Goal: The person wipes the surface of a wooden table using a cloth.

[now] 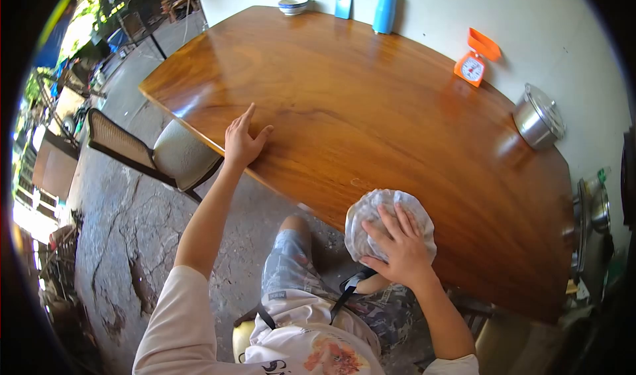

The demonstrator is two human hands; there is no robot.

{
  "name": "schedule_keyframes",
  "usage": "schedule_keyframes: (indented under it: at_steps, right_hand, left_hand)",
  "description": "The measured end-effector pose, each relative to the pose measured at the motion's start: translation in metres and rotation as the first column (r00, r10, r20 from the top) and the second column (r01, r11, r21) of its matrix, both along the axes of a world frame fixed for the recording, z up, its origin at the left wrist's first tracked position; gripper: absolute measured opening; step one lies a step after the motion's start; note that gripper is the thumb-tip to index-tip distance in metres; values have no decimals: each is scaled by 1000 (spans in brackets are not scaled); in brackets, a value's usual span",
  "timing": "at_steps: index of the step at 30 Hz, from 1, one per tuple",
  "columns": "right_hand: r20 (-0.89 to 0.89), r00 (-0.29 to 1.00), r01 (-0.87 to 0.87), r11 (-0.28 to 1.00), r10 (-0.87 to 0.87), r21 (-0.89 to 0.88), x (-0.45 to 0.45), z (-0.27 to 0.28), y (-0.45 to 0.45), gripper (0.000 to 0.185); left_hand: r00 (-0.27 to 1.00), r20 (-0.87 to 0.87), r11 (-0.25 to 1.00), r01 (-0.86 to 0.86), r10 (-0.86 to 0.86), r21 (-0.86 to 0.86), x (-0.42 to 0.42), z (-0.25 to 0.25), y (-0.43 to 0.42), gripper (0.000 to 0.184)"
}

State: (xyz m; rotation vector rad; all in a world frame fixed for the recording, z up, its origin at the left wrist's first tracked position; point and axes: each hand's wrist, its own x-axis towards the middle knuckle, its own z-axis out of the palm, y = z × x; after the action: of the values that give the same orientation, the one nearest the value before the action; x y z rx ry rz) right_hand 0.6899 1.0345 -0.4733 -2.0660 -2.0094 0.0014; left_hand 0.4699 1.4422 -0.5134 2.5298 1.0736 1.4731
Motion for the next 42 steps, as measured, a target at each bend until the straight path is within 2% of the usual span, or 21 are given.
schedule_keyframes:
  at_steps: [1, 5, 7, 8, 11, 13, 16, 17, 18, 19, 22, 23, 26, 27, 30, 31, 34, 36, 38, 40, 42]
  right_hand:
    - [1, 999, -42, 999, 42, 11, 7, -3, -8, 72]
    - [-15, 978, 209, 974, -209, 82, 54, 5, -76, 74]
    - [77, 926, 360, 926, -369, 112, 88, 1, -133, 75]
    - [112, 910, 382, 913, -398, 144, 108, 2, -167, 67]
    - [138, 588, 772, 604, -797, 197, 186, -34, -305, 51]
    - [180, 370, 904, 398, -911, 155, 211, -25, -362, 49]
    - [244, 216, 955, 257, -946, 151, 207, -24, -332, 49]
    - [247, 318, 947, 320, -915, -32, 174, 16, -269, 50]
    - [308, 273, 960, 278, -911, -27, 176, -5, -249, 53]
    - [426, 440, 829, 540, -790, 145, 186, -42, -244, 51]
    - [189, 745, 620, 768, -640, 160, 101, -9, -105, 47]
    - [169, 822, 497, 831, -543, 250, 84, -14, -71, 46]
    - [-64, 983, 184, 956, -173, 229, 36, -9, -2, 50]
    - [-99, 989, 130, 952, -106, 279, 22, -8, 14, 50]
    - [-148, 989, 71, 899, -8, 432, 0, -17, 36, 39]
    - [-155, 988, 57, 889, 16, 454, -5, -17, 33, 33]
    - [-229, 972, 168, 832, -51, 529, -3, 6, 5, 20]
    - [-266, 946, 311, 747, -184, 588, 15, 11, -25, 13]
    - [-330, 862, 506, 632, -384, 587, 39, 9, -62, 12]
    - [-258, 799, 572, 556, -543, 602, 68, -4, -108, 10]
    - [-239, 720, 639, 487, -652, 596, 81, -12, -145, 12]
  left_hand:
    - [999, -46, 1000, 15, -15, 3, -1, -1, 3, 22]
    - [990, -36, 989, 133, -136, -60, -6, -4, 1, 19]
    - [991, -10, 986, 131, -133, -101, -5, 5, -6, 18]
    - [992, -14, 986, 127, -129, -113, -5, 8, -9, 17]
    - [991, -16, 990, 129, -130, -63, -5, 7, -12, 17]
    - [992, 25, 988, 128, -127, -82, -1, 9, -12, 18]
    - [991, 82, 978, 116, -103, -174, -4, 10, -14, 20]
    - [991, 77, 980, 117, -105, -162, -5, 9, -13, 20]
    - [991, 72, 982, 121, -112, -147, -5, 9, -13, 21]
    - [992, 63, 981, 118, -109, -152, -4, 9, -13, 21]
    - [993, 26, 983, 116, -113, -146, -6, 9, -11, 21]
    - [993, 7, 984, 115, -115, -137, -6, 8, -11, 20]
    - [991, -54, 992, 125, -126, -31, -5, 7, -14, 19]
    - [989, -67, 991, 132, -131, 16, 0, 6, -18, 19]
    - [944, 53, 935, 330, -326, -127, 39, 30, -93, 22]
    - [888, 65, 867, 459, -456, -193, 51, 46, -128, 24]
    - [689, -30, 666, 687, -724, -291, 89, 70, -206, 46]
    - [592, -38, 566, 747, -805, -348, 113, 64, -235, 64]
    - [628, -212, 661, 685, -749, -305, 133, 52, -259, 71]
    - [626, -389, 735, 611, -676, -295, 150, 35, -271, 83]
    - [607, -530, 801, 516, -593, -305, 155, 25, -275, 83]
